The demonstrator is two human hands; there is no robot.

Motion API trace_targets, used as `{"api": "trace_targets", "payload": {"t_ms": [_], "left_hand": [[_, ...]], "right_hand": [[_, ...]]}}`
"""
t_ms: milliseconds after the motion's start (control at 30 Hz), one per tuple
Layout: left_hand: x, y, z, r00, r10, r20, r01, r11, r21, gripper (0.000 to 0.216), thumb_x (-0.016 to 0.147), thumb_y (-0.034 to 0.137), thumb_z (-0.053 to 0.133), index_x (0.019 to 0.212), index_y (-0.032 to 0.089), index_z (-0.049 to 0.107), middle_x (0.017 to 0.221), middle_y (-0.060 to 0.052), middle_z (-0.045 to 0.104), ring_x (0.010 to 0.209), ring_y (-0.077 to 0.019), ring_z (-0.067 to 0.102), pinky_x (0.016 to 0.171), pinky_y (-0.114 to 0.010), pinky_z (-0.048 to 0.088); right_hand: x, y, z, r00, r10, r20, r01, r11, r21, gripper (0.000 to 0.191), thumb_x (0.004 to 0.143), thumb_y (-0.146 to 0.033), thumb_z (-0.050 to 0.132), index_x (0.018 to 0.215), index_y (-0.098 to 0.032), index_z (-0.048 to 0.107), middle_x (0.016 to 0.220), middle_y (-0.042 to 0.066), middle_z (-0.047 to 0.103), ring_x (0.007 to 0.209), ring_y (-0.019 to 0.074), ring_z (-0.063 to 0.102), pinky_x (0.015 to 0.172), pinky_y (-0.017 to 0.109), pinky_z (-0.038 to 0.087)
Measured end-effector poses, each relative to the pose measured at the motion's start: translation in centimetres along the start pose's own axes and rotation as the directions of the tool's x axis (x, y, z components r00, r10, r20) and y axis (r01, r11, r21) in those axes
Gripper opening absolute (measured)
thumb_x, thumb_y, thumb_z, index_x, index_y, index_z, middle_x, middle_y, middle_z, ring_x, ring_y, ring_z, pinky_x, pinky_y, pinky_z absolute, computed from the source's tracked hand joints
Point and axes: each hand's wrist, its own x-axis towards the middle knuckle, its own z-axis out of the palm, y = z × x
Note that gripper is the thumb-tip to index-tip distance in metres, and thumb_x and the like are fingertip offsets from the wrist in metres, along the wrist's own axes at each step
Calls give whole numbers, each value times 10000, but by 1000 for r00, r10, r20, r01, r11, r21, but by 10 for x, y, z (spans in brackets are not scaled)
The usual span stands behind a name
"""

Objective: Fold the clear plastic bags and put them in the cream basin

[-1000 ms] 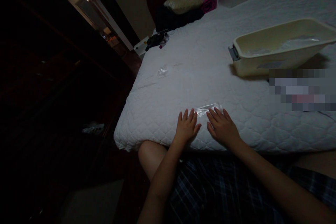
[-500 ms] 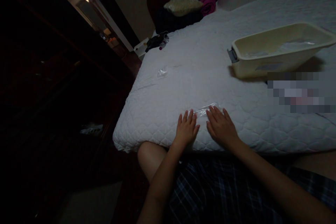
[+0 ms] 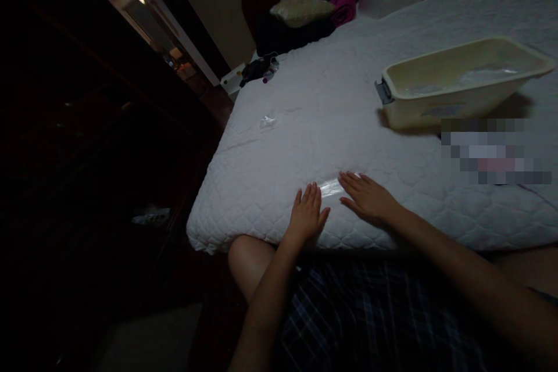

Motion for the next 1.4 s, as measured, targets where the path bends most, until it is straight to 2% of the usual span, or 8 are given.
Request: {"api": "trace_targets", "payload": {"t_ms": [200, 367, 500, 633, 800, 1000, 1267, 1400], "left_hand": [[0, -4, -3, 1000, 8, 12, -8, 1000, -26, 602, 977, 476, 294, 1426, 77, 331, 1521, -154, 325, 1426, -241, 284, 1166, -455, 269], [-1, -12, -15, 998, 68, 9, -67, 995, -74, 551, 968, 480, 341, 1358, 101, 424, 1509, -159, 349, 1410, -234, 319, 1157, -430, 286], [0, -13, -19, 998, 60, 16, -58, 996, -71, 523, 974, 475, 323, 1347, 128, 445, 1487, -126, 399, 1392, -233, 350, 1154, -430, 292], [1, -4, -14, 1000, 16, -15, -16, 1000, -9, 531, 979, 480, 302, 1352, 131, 447, 1474, -128, 417, 1375, -258, 372, 1124, -466, 322], [0, 12, -10, 998, -18, -53, 21, 998, 59, 544, 975, 485, 309, 1317, 101, 489, 1413, -179, 479, 1301, -312, 456, 1028, -476, 413], [-3, 19, -17, 994, 39, -105, -39, 999, 10, 508, 971, 480, 336, 1279, 121, 524, 1327, -159, 563, 1198, -305, 540, 922, -428, 484], [3, -3, -21, 984, -9, -179, 4, 1000, -29, 206, 966, 235, 429, 990, 194, 630, 1175, -79, 657, 1122, -210, 586, 952, -383, 480], [7, -13, -18, 989, -3, -150, -5, 998, -55, 168, 957, 225, 461, 1004, 178, 615, 1148, -95, 660, 1096, -189, 599, 949, -361, 486]], "right_hand": [[-21, 39, -10, 988, 151, 41, -150, 988, -31, 652, 928, -523, 283, 1475, -173, 343, 1487, 117, 388, 1370, 272, 361, 1117, 504, 289], [-18, 32, -10, 983, 183, -10, -183, 983, -7, 657, 926, -499, 312, 1485, -153, 319, 1487, 121, 396, 1378, 288, 344, 1128, 513, 272], [-18, 24, -27, 968, 209, -137, -204, 978, 51, 625, 937, -421, 347, 1482, -115, 317, 1459, 158, 434, 1334, 304, 416, 1080, 511, 372], [-17, 9, -41, 963, 110, -247, -95, 993, 73, 519, 935, -298, 388, 1426, -135, 421, 1377, 164, 527, 1249, 296, 516, 1010, 491, 467], [-11, -11, -28, 975, -85, -207, 108, 989, 102, 418, 922, -193, 414, 1313, -138, 550, 1315, 156, 584, 1204, 263, 559, 975, 446, 500], [-7, -11, -13, 988, -51, -144, 76, 982, 174, 451, 897, -176, 413, 1328, -170, 546, 1331, 120, 578, 1210, 238, 557, 989, 446, 496], [-7, -12, -18, 987, -37, -154, 64, 983, 174, 428, 880, -161, 433, 1275, -188, 594, 1305, 98, 603, 1184, 234, 578, 984, 436, 504], [-7, -12, -19, 987, -46, -152, 76, 978, 195, 383, 881, -157, 444, 1214, -165, 632, 1281, 107, 619, 1176, 222, 584, 993, 407, 498]]}}
